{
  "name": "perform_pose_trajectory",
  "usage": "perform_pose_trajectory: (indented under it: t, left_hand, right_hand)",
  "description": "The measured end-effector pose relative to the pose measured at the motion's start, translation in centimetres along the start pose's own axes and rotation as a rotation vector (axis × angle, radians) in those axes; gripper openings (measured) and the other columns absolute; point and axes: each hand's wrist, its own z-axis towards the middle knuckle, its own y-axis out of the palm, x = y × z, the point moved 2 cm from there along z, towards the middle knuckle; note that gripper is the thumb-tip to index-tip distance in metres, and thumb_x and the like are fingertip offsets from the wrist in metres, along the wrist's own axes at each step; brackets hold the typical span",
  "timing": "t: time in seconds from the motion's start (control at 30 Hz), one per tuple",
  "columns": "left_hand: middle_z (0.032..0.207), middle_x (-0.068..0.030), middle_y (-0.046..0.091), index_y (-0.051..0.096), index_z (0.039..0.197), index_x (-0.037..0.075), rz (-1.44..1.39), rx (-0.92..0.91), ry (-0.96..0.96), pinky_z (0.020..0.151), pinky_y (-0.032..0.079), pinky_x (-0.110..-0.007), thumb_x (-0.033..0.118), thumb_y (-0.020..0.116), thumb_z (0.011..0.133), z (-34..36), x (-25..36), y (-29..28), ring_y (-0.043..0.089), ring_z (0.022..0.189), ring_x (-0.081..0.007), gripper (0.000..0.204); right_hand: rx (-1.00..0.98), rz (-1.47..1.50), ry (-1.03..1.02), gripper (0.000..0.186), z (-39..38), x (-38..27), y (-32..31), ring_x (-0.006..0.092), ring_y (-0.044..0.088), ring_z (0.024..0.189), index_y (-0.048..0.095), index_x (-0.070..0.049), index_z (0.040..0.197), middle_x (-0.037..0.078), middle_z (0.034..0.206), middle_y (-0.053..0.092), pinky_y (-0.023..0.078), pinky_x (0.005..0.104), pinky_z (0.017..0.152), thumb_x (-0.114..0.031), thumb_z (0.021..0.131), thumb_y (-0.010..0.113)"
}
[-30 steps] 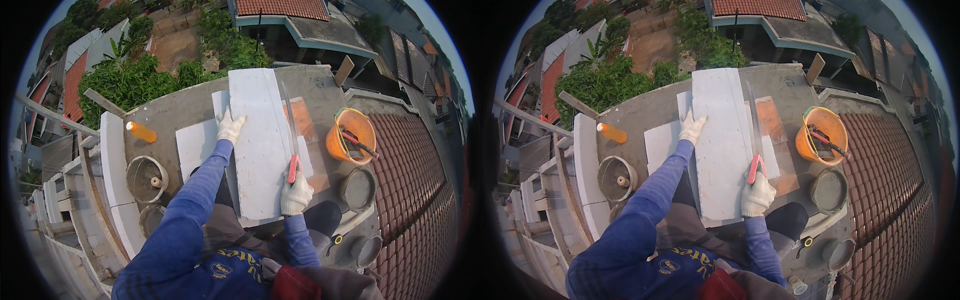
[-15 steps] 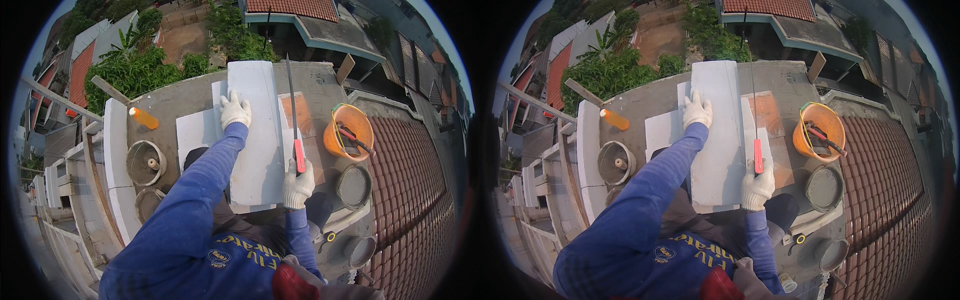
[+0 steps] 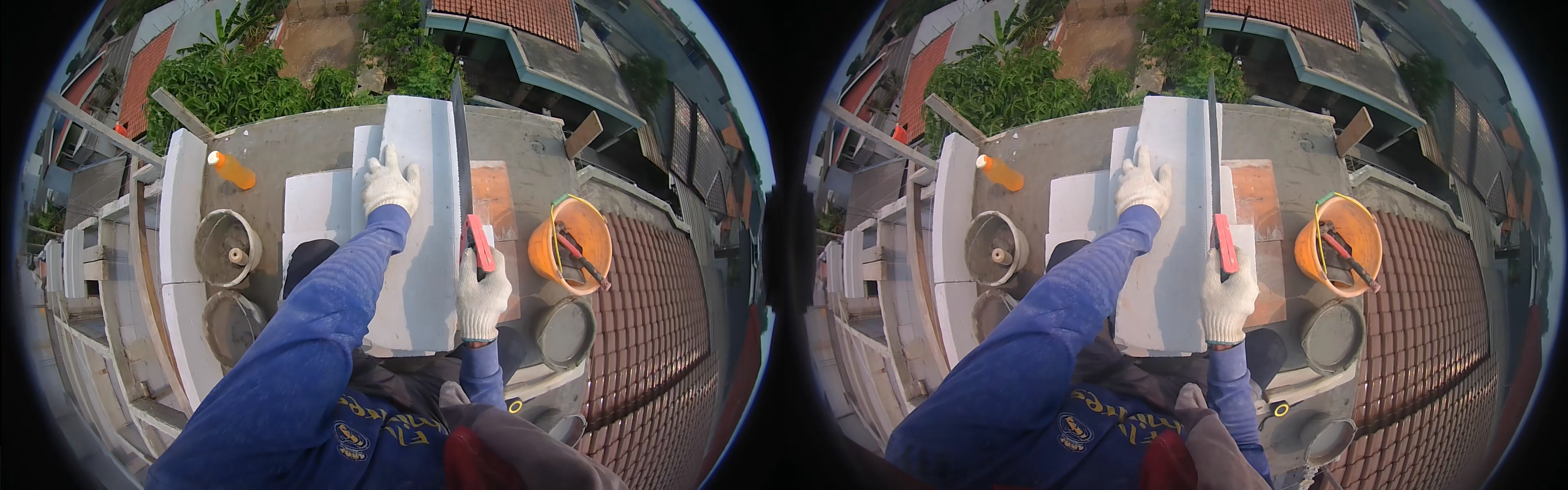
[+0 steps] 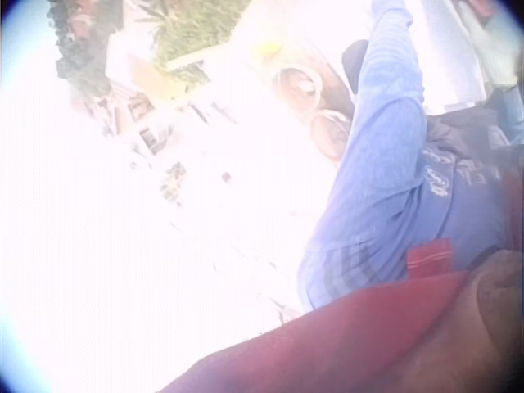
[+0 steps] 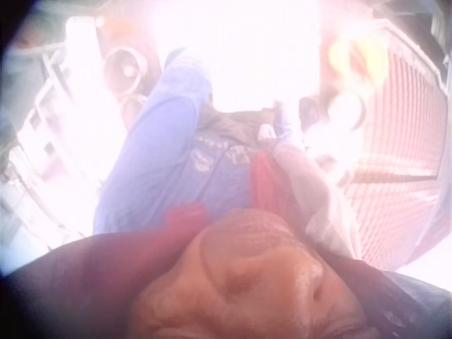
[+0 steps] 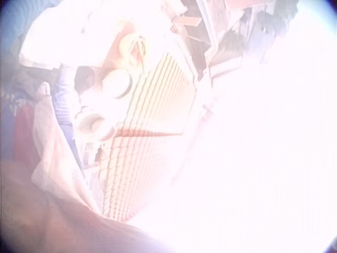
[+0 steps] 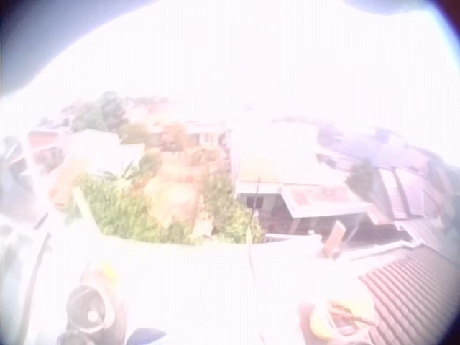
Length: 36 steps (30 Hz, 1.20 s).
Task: The person marks a white rectangular tile with a pencil, then uses a hand saw to cut it into smaller pieces. They repeatedly reposition the tile and saw to complete the cuts.
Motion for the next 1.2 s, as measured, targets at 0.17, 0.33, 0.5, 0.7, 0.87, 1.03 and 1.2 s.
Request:
perform_pose_trajectory:
  t: [0.17, 0.33, 0.5, 0.7, 0.87, 1.03, 1.2]
  left_hand:
    - [0.174, -0.0273, 0.054, 0.038, 0.187, 0.020, 0.014, -0.033, -0.005, 0.115, 0.063, -0.060, 0.060, 0.060, 0.118, 0.2, -0.1, 0.0, 0.069, 0.147, -0.0467, 0.083]
    - [0.173, -0.0292, 0.055, 0.037, 0.187, 0.021, -0.018, -0.001, -0.006, 0.119, 0.060, -0.063, 0.060, 0.061, 0.117, 0.2, -0.1, 0.2, 0.065, 0.153, -0.0495, 0.083]
    - [0.173, -0.0295, 0.054, 0.036, 0.187, 0.021, -0.020, -0.014, 0.002, 0.120, 0.060, -0.063, 0.059, 0.060, 0.118, 0.1, -0.1, 0.0, 0.065, 0.153, -0.0498, 0.083]
    - [0.172, -0.0281, 0.055, 0.038, 0.186, 0.021, -0.018, -0.045, -0.011, 0.119, 0.060, -0.062, 0.058, 0.061, 0.118, 0.0, 0.0, -0.3, 0.067, 0.150, -0.0482, 0.081]
    - [0.169, -0.0252, 0.057, 0.039, 0.186, 0.020, -0.002, -0.009, -0.006, 0.115, 0.063, -0.059, 0.058, 0.063, 0.117, 0.2, 0.1, 0.0, 0.069, 0.146, -0.0457, 0.082]
    - [0.172, -0.0275, 0.055, 0.036, 0.187, 0.022, -0.023, -0.054, -0.010, 0.118, 0.061, -0.063, 0.059, 0.061, 0.117, 0.1, -0.1, -0.3, 0.066, 0.151, -0.0492, 0.083]
    - [0.167, -0.0266, 0.057, 0.037, 0.186, 0.020, 0.003, -0.045, -0.006, 0.111, 0.065, -0.061, 0.059, 0.061, 0.118, 0.0, 0.0, -0.4, 0.070, 0.144, -0.0465, 0.083]
  right_hand:
    - [-0.015, -0.005, -0.009, 0.031, 0.5, -0.3, 0.7, 0.0406, 0.083, 0.096, 0.080, -0.003, 0.133, 0.021, 0.102, 0.083, 0.064, 0.0475, 0.091, -0.023, 0.111, 0.084]
    - [-0.030, -0.057, -0.029, 0.030, 0.5, -0.6, 0.7, 0.0375, 0.081, 0.093, 0.080, -0.003, 0.133, 0.020, 0.103, 0.083, 0.064, 0.0466, 0.090, -0.024, 0.111, 0.083]
    - [0.002, -0.115, -0.171, 0.030, 0.4, -1.1, 0.0, 0.0442, 0.081, 0.099, 0.080, -0.004, 0.132, 0.021, 0.106, 0.082, 0.064, 0.0507, 0.091, -0.025, 0.110, 0.083]
    - [-0.064, -0.065, -0.082, 0.036, 1.0, -2.4, -0.1, 0.0476, 0.082, 0.108, 0.077, -0.003, 0.140, 0.023, 0.115, 0.082, 0.064, 0.0524, 0.095, -0.023, 0.111, 0.080]
    - [-0.040, -0.121, -0.102, 0.052, 0.8, -3.3, 0.1, 0.0488, 0.083, 0.119, 0.065, 0.000, 0.161, 0.029, 0.130, 0.082, 0.064, 0.0514, 0.104, -0.017, 0.113, 0.076]
    - [-0.186, 0.036, -0.058, 0.060, 1.5, -2.4, 0.6, 0.0480, 0.080, 0.130, 0.056, 0.003, 0.169, 0.033, 0.144, 0.078, 0.061, 0.0500, 0.113, -0.015, 0.114, 0.073]
    - [-0.220, 0.061, 0.002, 0.058, 0.4, -1.8, -0.1, 0.0425, 0.082, 0.126, 0.056, 0.003, 0.169, 0.031, 0.142, 0.078, 0.062, 0.0472, 0.110, -0.015, 0.116, 0.071]
